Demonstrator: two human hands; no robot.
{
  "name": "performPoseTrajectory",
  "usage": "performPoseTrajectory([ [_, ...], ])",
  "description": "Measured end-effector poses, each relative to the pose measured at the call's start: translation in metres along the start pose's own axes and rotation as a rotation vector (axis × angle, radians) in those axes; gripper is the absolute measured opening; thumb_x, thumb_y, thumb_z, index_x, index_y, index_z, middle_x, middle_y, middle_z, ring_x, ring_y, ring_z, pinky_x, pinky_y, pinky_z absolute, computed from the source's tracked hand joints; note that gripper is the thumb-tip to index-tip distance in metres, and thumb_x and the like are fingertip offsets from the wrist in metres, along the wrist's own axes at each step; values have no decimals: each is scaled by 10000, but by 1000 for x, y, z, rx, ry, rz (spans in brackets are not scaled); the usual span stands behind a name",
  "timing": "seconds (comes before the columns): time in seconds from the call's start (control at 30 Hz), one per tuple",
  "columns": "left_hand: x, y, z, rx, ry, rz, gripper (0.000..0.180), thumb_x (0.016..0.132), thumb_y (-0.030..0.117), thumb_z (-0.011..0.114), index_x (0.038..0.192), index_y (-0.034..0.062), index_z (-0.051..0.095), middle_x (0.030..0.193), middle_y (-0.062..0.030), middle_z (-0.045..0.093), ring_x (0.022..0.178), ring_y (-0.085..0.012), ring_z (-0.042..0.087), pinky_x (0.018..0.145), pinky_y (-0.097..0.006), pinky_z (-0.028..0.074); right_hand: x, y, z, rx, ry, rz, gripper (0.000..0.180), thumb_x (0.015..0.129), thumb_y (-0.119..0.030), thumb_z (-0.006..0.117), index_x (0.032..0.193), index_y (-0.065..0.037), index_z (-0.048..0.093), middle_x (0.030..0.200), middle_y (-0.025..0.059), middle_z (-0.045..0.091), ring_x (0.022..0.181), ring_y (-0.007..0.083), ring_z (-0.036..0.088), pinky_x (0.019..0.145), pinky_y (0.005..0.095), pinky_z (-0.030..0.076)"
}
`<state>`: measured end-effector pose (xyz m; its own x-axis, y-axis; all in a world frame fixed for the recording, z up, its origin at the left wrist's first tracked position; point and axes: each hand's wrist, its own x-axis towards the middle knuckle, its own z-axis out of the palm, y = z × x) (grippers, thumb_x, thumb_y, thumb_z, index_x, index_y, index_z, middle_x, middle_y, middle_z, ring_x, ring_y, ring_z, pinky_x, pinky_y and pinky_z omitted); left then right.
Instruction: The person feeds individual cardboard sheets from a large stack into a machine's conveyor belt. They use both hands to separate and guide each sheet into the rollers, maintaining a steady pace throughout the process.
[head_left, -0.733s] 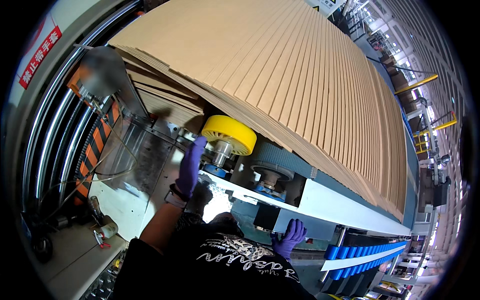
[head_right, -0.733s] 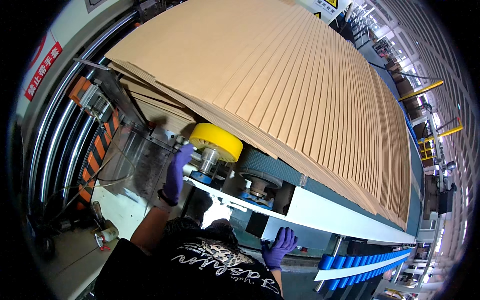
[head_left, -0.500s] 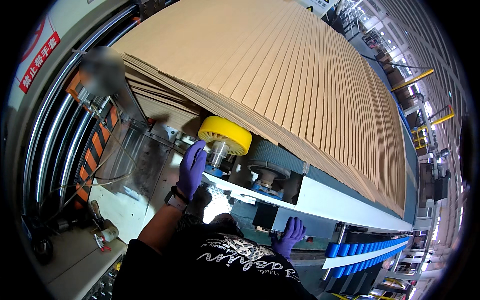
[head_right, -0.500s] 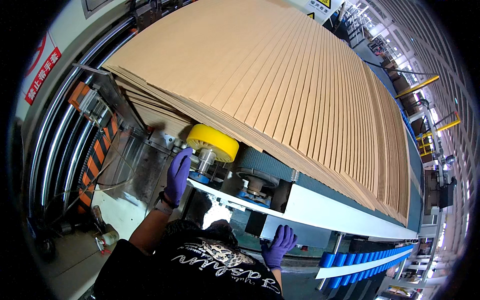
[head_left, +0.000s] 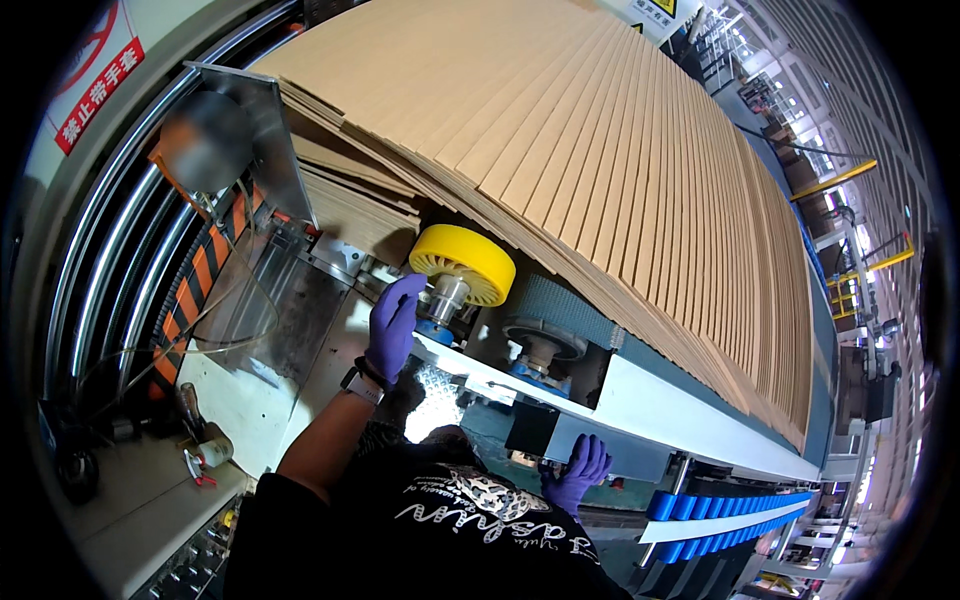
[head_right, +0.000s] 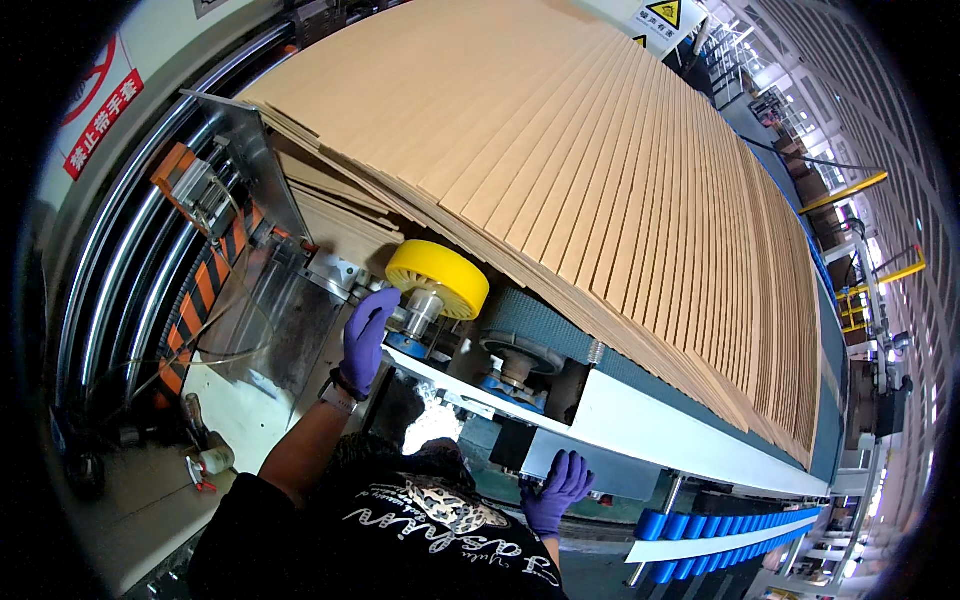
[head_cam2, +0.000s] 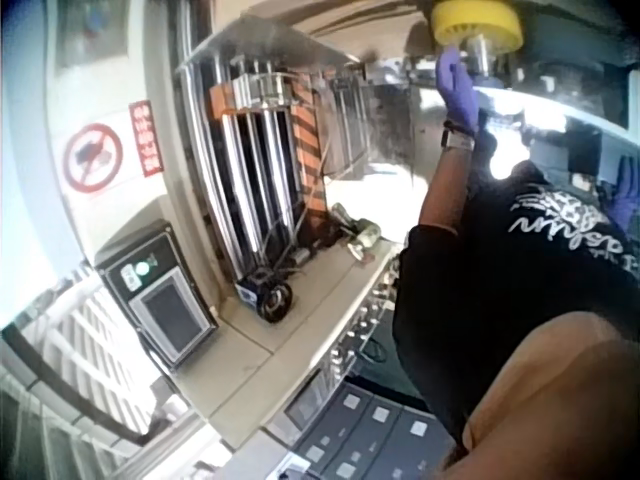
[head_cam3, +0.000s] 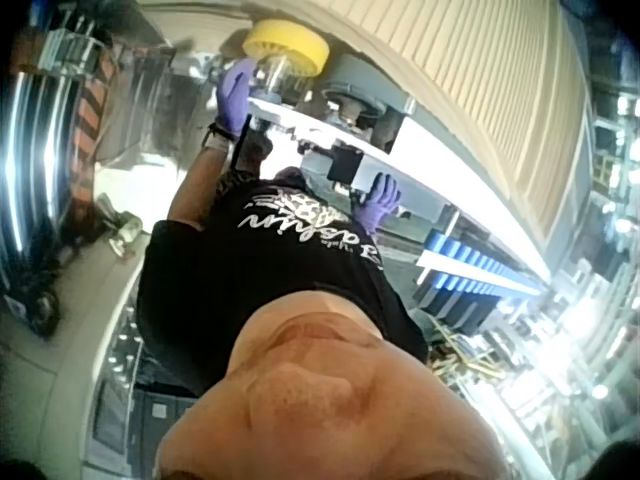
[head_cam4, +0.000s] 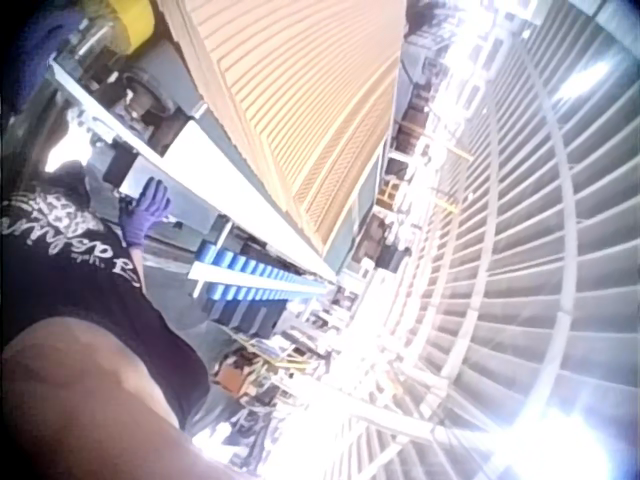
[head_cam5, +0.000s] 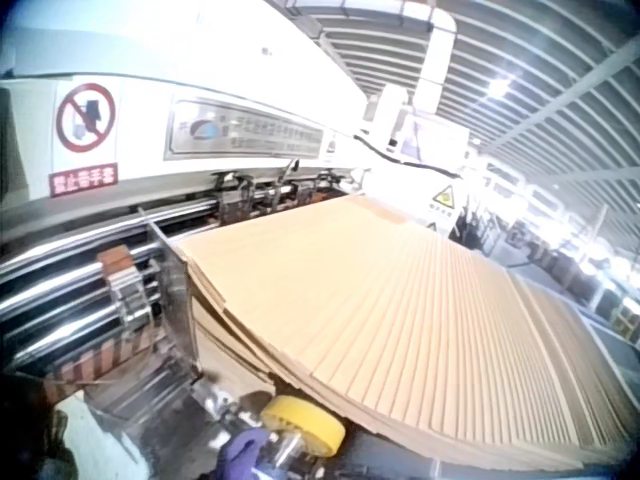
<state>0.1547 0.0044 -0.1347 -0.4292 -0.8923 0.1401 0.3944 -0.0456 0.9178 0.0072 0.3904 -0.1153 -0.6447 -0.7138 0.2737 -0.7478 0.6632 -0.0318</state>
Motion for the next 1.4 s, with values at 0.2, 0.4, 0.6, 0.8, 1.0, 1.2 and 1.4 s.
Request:
performPoseTrajectory([
  [0.2, 1, -10, -1, 41, 4, -2, 252, 974, 33, 493, 1206, -17, 579, 1184, -109, 619, 1080, -177, 580, 950, -295, 453, -2, 2, 3, 7, 9, -4, 1040, 578, -355, 817, 1465, -116, 330, 1475, 155, 348, 1395, 351, 266, 1158, 568, 108],
  [0.4, 2, -10, -6, 57, -39, -41, 250, 987, 105, 486, 1185, -6, 591, 1162, -90, 632, 1070, -163, 579, 921, -291, 457, -2, -1, 4, 24, 59, -17, 980, 619, -352, 792, 1459, -112, 347, 1474, 154, 358, 1394, 348, 276, 1158, 571, 106],
  [0.6, 0, -4, -2, -41, -37, -113, 249, 977, 108, 493, 1177, 4, 599, 1163, -84, 625, 1076, -160, 573, 948, -295, 439, -4, 5, 9, 30, 86, -36, 943, 637, -364, 772, 1449, -110, 365, 1458, 157, 384, 1383, 347, 298, 1153, 580, 123],
  [0.8, -1, -4, -1, -83, -64, -85, 258, 976, 120, 497, 1180, 4, 603, 1150, -80, 631, 1074, -168, 581, 953, -303, 441, 0, 5, 9, 20, 128, -47, 891, 662, -380, 725, 1434, -98, 383, 1435, 165, 408, 1358, 344, 337, 1143, 570, 161],
  [1.0, -3, -5, -2, -132, -24, -83, 251, 972, 120, 504, 1157, -10, 614, 1142, -93, 636, 1060, -174, 594, 953, -301, 447, -2, -2, 2, 62, 83, -31, 904, 645, -321, 760, 1433, -94, 378, 1442, 176, 389, 1374, 356, 307, 1146, 578, 148],
  [1.2, -4, 6, 2, -101, -9, -129, 244, 953, 123, 530, 1137, -11, 618, 1119, -97, 630, 1051, -179, 597, 945, -299, 458, -3, -2, -1, 88, 52, -41, 957, 607, -287, 796, 1441, -99, 368, 1443, 186, 378, 1383, 370, 288, 1148, 585, 137],
  [1.4, -3, 25, 8, 133, -81, 6, 210, 937, 62, 495, 1076, -14, 633, 1091, -101, 634, 1020, -189, 597, 925, -306, 470, 1, 4, -3, 117, 43, -11, 955, 605, -316, 817, 1427, -106, 378, 1424, 155, 399, 1360, 369, 315, 1139, 580, 163],
])
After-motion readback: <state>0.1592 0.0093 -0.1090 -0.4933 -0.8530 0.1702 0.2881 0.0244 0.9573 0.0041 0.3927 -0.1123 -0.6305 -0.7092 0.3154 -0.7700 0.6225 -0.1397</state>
